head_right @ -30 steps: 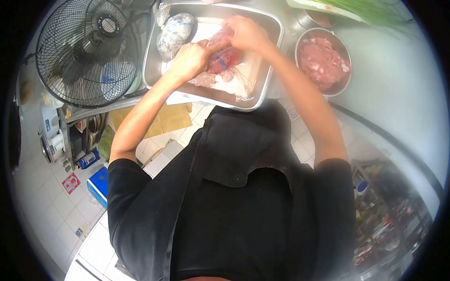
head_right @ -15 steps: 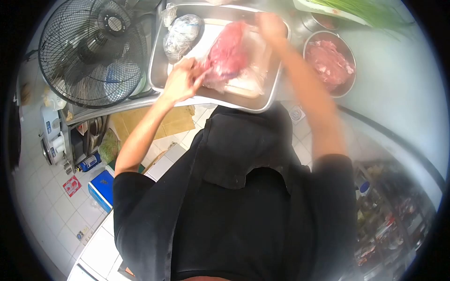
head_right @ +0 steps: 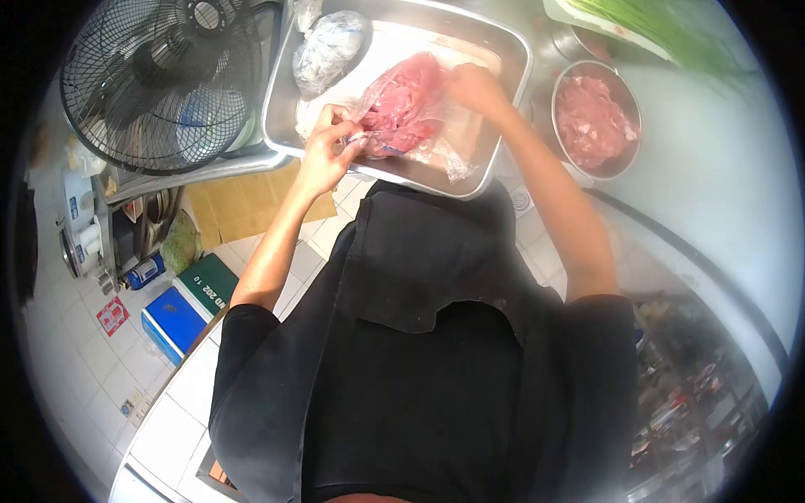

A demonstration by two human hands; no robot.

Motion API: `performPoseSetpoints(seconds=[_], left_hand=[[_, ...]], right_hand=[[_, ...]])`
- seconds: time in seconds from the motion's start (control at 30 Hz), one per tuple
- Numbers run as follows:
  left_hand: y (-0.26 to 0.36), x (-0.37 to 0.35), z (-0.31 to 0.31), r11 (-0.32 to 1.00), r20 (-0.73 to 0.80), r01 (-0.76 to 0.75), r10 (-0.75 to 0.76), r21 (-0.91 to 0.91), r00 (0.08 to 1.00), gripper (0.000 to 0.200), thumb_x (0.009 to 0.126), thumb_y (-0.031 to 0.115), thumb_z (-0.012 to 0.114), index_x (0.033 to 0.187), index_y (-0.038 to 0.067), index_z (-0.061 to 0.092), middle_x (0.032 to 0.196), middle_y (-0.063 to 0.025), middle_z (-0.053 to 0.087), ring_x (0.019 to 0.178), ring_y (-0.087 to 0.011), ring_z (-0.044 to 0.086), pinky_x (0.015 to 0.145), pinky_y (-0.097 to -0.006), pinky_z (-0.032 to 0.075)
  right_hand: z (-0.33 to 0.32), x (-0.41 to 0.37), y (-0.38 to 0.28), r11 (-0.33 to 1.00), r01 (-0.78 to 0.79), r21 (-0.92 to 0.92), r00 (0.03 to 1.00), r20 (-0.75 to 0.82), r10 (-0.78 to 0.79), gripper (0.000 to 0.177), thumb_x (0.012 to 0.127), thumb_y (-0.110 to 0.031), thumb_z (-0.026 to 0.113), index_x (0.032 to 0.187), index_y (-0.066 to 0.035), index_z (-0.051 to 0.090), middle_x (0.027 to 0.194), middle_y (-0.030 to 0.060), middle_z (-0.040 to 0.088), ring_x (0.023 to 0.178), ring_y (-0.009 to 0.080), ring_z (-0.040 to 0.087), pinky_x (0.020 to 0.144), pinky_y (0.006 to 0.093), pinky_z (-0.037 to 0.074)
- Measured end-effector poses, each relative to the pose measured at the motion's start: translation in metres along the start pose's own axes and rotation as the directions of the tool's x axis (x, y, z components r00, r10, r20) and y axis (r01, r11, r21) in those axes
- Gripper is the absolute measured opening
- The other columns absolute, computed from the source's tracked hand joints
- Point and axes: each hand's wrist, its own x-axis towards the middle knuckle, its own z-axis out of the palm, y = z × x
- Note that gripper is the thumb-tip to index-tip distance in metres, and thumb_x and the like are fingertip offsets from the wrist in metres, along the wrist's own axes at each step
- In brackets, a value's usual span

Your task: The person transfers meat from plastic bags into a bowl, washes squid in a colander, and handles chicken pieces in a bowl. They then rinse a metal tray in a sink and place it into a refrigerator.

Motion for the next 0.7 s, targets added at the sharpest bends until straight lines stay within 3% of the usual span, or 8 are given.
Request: performPoseSetpoints(seconds=[0.07, 0.13, 0.17, 0.23, 0.3, 0.47, 0.67, 0.7], left_hand=[[0.003, 0.003, -0.001, 0.999, 0.021, -0.038, 0.038, -0.011, 0.999, 0.009, 0.071, 0.004, 0.063, 0.079, 0.001, 0.060, 0.091, -0.0106, 0.046, 0.087, -0.0268, 0.050, 0.076, -0.0348, 0.042], [0.005, 0.008, -0.003, 0.997, 0.041, -0.079, 0.080, -0.018, 0.996, 0.009, 0.070, 0.004, 0.064, 0.078, 0.001, 0.059, 0.090, -0.0098, 0.045, 0.085, -0.0250, 0.050, 0.075, -0.0337, 0.041], [0.005, 0.013, -0.003, 0.995, 0.035, -0.038, 0.042, -0.092, 0.999, 0.008, 0.072, 0.004, 0.063, 0.076, 0.001, 0.057, 0.089, -0.0086, 0.044, 0.082, -0.0223, 0.048, 0.073, -0.0317, 0.040], [0.007, 0.020, -0.004, 0.986, 0.041, 0.001, 0.005, -0.166, 0.999, 0.009, 0.073, 0.004, 0.063, 0.074, 0.001, 0.055, 0.088, -0.0074, 0.043, 0.080, -0.0197, 0.046, 0.071, -0.0297, 0.039], [0.012, 0.032, -0.009, 0.944, 0.024, 0.018, -0.011, -0.329, 1.000, 0.014, 0.078, 0.007, 0.061, 0.071, 0.001, 0.050, 0.087, -0.0048, 0.041, 0.077, -0.0151, 0.041, 0.068, -0.0256, 0.035], [0.071, 0.053, -0.031, 0.945, 0.069, -0.107, 0.134, -0.309, 0.989, 0.018, 0.081, 0.011, 0.058, 0.072, 0.002, 0.047, 0.088, -0.0039, 0.040, 0.080, -0.0149, 0.040, 0.074, -0.0253, 0.032], [0.155, 0.080, -0.039, 0.856, 0.083, -0.286, 0.353, -0.431, 0.932, 0.017, 0.082, 0.012, 0.056, 0.072, 0.003, 0.045, 0.088, -0.0043, 0.039, 0.085, -0.0160, 0.037, 0.080, -0.0251, 0.028], [0.172, 0.086, -0.035, 0.832, 0.082, -0.318, 0.395, -0.454, 0.915, 0.016, 0.082, 0.011, 0.054, 0.071, 0.003, 0.045, 0.084, -0.0031, 0.039, 0.084, -0.0150, 0.037, 0.079, -0.0244, 0.028]], right_hand=[[0.006, 0.002, 0.007, 0.995, -0.090, 0.046, 0.993, 0.084, 0.086, 0.029, 0.081, -0.023, 0.059, 0.100, -0.002, 0.063, 0.081, 0.0139, 0.065, 0.076, 0.0225, 0.061, 0.073, 0.0335, 0.046], [0.020, 0.015, 0.021, 0.941, -0.034, 0.337, 0.992, 0.124, -0.009, 0.021, 0.085, -0.021, 0.055, 0.093, -0.003, 0.064, 0.072, 0.0060, 0.062, 0.065, 0.0146, 0.056, 0.064, 0.0282, 0.045], [0.020, 0.017, 0.027, 0.939, -0.032, 0.342, 0.993, 0.115, -0.008, 0.021, 0.085, -0.021, 0.055, 0.093, -0.003, 0.064, 0.072, 0.0060, 0.062, 0.065, 0.0146, 0.056, 0.064, 0.0282, 0.045], [0.011, 0.009, 0.025, 0.628, -0.103, 0.771, 0.994, 0.098, 0.042, 0.018, 0.089, -0.019, 0.051, 0.084, -0.005, 0.062, 0.066, -0.0015, 0.054, 0.058, 0.0074, 0.045, 0.055, 0.0229, 0.038], [-0.012, -0.016, 0.014, 0.551, -0.136, 0.823, 0.989, 0.144, 0.030, 0.018, 0.090, -0.018, 0.050, 0.084, -0.006, 0.061, 0.066, -0.0019, 0.052, 0.058, 0.0063, 0.043, 0.054, 0.0216, 0.035], [-0.037, -0.059, 0.002, 0.254, -0.069, 0.965, 0.996, 0.082, -0.040, 0.016, 0.091, -0.018, 0.048, 0.086, -0.006, 0.057, 0.070, -0.0024, 0.052, 0.060, 0.0040, 0.041, 0.055, 0.0206, 0.032], [-0.039, -0.077, 0.002, -0.155, 0.306, 0.939, 0.947, -0.317, -0.053, 0.018, 0.089, -0.017, 0.053, 0.102, -0.007, 0.058, 0.094, -0.0007, 0.058, 0.085, 0.0091, 0.055, 0.077, 0.0225, 0.043], [-0.046, -0.093, -0.014, -0.267, 0.244, 0.932, 0.969, -0.246, 0.029, 0.034, 0.090, -0.022, 0.049, 0.121, -0.008, 0.049, 0.111, 0.0046, 0.055, 0.104, 0.0187, 0.053, 0.092, 0.0337, 0.041]])
